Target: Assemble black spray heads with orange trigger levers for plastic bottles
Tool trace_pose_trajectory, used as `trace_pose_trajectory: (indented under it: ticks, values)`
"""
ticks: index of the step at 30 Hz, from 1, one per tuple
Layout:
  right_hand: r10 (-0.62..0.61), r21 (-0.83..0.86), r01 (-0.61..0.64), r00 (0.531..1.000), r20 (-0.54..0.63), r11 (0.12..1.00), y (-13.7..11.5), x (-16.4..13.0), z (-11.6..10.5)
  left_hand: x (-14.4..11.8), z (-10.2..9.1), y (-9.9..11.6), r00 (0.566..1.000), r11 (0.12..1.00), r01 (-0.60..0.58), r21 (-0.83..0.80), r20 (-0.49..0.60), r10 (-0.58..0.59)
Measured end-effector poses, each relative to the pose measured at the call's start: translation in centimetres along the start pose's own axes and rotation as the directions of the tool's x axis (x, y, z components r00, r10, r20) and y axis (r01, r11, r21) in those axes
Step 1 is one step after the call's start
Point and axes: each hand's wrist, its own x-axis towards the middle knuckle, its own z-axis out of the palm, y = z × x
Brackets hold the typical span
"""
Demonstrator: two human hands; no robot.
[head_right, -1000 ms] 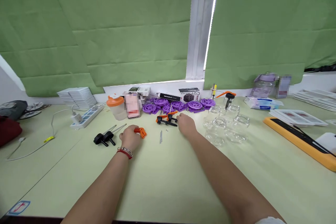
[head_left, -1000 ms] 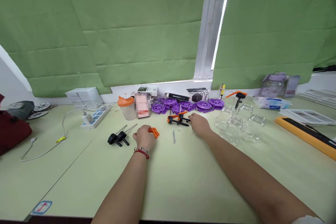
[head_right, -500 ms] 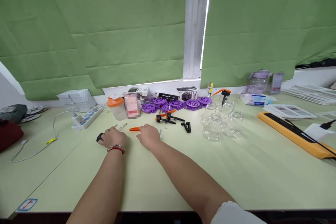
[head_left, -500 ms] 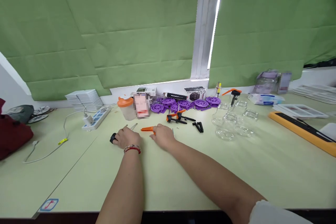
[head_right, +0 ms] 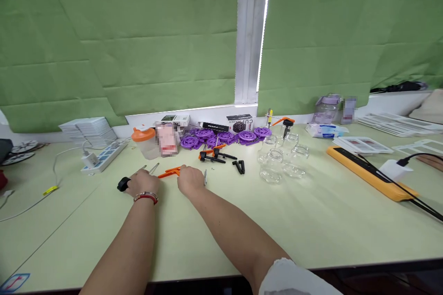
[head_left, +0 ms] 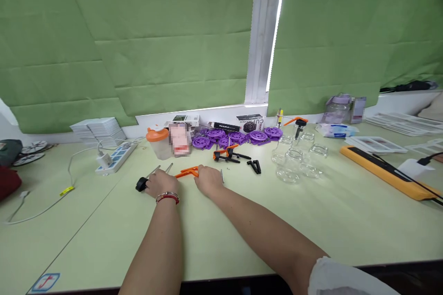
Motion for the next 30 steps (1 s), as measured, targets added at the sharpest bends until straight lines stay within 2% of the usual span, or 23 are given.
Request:
trace_pose_trajectory:
  ticks: [7,11,14,16,18,19,21,23,26,28,30]
  values:
    - [-0.001,-0.020,0.002,0.999,0.041,1.000,-0.4,0.3,0.3,-0.1,-0.2,-0.1,0.999,0.999,-0.039,-0.018,0.001,0.039]
    - [-0.011,0.004,0.011,1.000,-0.019,1.000,-0.2,-0.3,-0.5,0.0,-0.1,-0.1,0.998,0.998,-0.057,-0.026,0.019,0.057]
    - [-0.007,0.127,0.021,0.994,-0.113,0.992,0.7,-0.8,-1.8,-0.1,-0.4,0.1,0.998,0.997,-0.068,-0.027,0.001,0.069]
    - [0.005,0.287,0.042,0.987,-0.161,0.957,1.9,-1.1,-2.9,-0.2,-0.7,0.4,0.995,0.995,-0.086,-0.048,-0.046,0.084]
    - [0.042,0.515,0.044,0.987,-0.154,0.856,3.7,-1.4,-4.0,-0.5,-0.9,0.8,0.982,0.980,-0.155,-0.125,-0.130,0.139]
    - [0.067,0.644,0.028,0.990,-0.122,0.765,4.7,-1.7,-4.6,-0.7,-0.9,1.0,0.965,0.956,-0.227,-0.186,-0.174,0.195]
    - [0.120,0.858,-0.031,0.992,-0.036,0.513,6.8,-2.2,-5.8,-1.4,-0.7,1.7,0.905,0.853,-0.413,-0.320,-0.245,0.347]
    - [0.164,0.950,-0.047,0.987,-0.004,0.308,8.9,-2.9,-7.1,-2.3,-0.3,2.4,0.820,0.697,-0.571,-0.434,-0.274,0.502]
    - [0.247,0.989,-0.033,0.969,-0.004,0.146,11.8,-4.0,-8.4,-4.1,0.4,3.6,0.726,0.519,-0.640,-0.567,-0.225,0.650]
    - [0.290,0.997,-0.028,0.957,0.004,0.077,13.3,-4.7,-8.8,-5.3,0.5,4.2,0.686,0.457,-0.638,-0.620,-0.187,0.703]
    - [0.313,1.000,-0.004,0.950,-0.001,0.016,14.4,-5.1,-8.7,-6.1,0.4,4.5,0.649,0.411,-0.660,-0.628,-0.202,0.734]
